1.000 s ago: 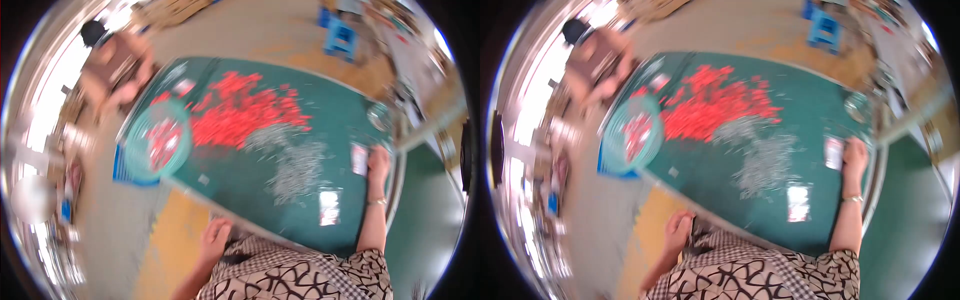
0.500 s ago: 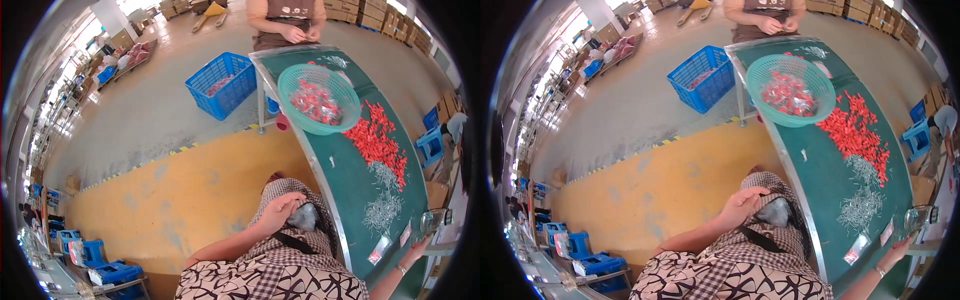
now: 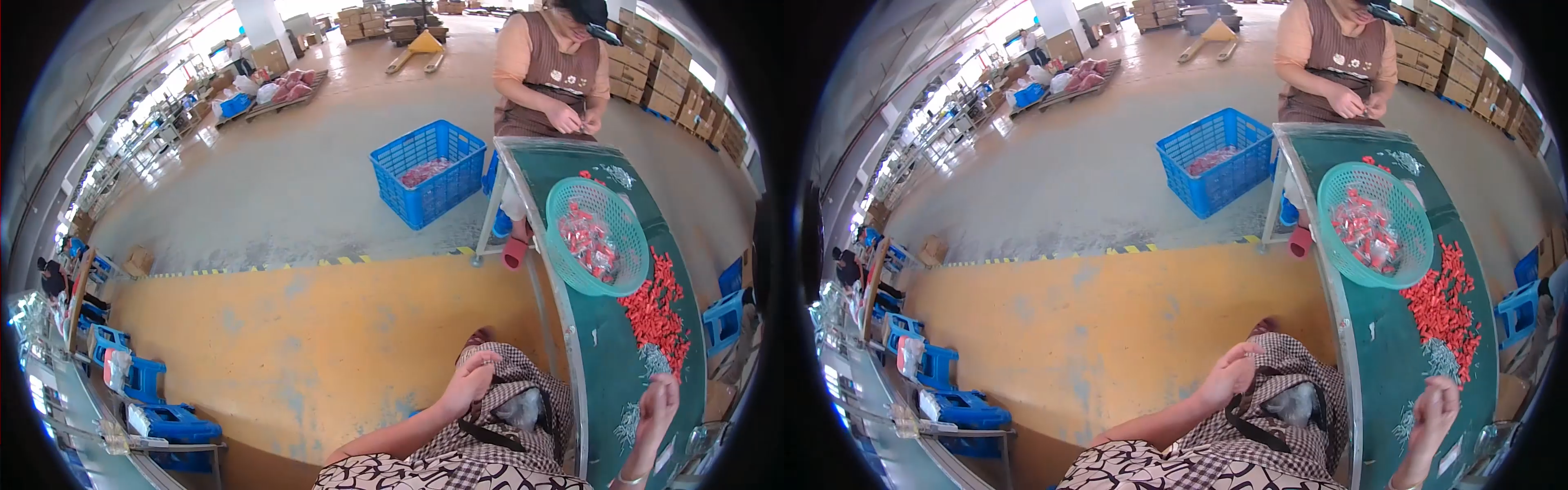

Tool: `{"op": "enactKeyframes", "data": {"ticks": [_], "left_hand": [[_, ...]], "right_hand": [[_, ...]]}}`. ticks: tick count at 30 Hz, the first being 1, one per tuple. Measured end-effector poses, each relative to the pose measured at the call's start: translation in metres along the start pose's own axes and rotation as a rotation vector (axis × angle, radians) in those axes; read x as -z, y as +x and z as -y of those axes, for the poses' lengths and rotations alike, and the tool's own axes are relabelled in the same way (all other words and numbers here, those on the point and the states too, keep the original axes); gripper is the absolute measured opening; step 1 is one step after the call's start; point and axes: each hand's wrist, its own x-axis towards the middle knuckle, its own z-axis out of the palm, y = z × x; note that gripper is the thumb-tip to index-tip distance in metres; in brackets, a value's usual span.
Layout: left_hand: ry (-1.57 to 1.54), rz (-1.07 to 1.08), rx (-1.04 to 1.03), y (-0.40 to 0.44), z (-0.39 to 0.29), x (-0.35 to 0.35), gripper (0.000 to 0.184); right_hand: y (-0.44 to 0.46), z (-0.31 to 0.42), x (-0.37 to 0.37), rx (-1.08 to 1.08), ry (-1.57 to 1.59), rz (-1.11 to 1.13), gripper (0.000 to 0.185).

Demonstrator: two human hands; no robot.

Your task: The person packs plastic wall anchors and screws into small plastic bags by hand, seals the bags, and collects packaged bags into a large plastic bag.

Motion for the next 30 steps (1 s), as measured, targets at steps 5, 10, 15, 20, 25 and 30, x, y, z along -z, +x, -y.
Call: {"op": "enactKeyframes", "data": {"ticks": [5,10,15,20,25,30], "left_hand": [[-0.058,0.168,0.166,0.032,0.023,0.001,0.045],[-0.123,0.178,0.328,0.072,0.015,-0.018,0.044],[-0.163,-0.021,0.363,0.095,-0.029,0.029,0.027],[-0.183,-0.287,0.348,0.102,-0.076,0.126,0.019],[-0.399,-0.449,0.185,0.102,-0.126,0.177,0.030],[-0.441,-0.499,0.164,0.107,-0.148,0.213,0.035]], "right_hand": [[-0.023,-0.017,-0.003,-0.106,0.230,0.225,0.024],[-0.031,-0.009,-0.073,-0.691,0.153,0.229,0.051],[0.040,-0.089,-0.164,-0.792,0.079,0.732,0.056],[0.106,-0.083,-0.269,-0.949,-0.017,0.879,0.028],[0.133,-0.120,-0.347,-1.048,-0.162,0.875,0.031],[0.147,-0.164,-0.411,-1.388,0.220,0.709,0.030]]}}
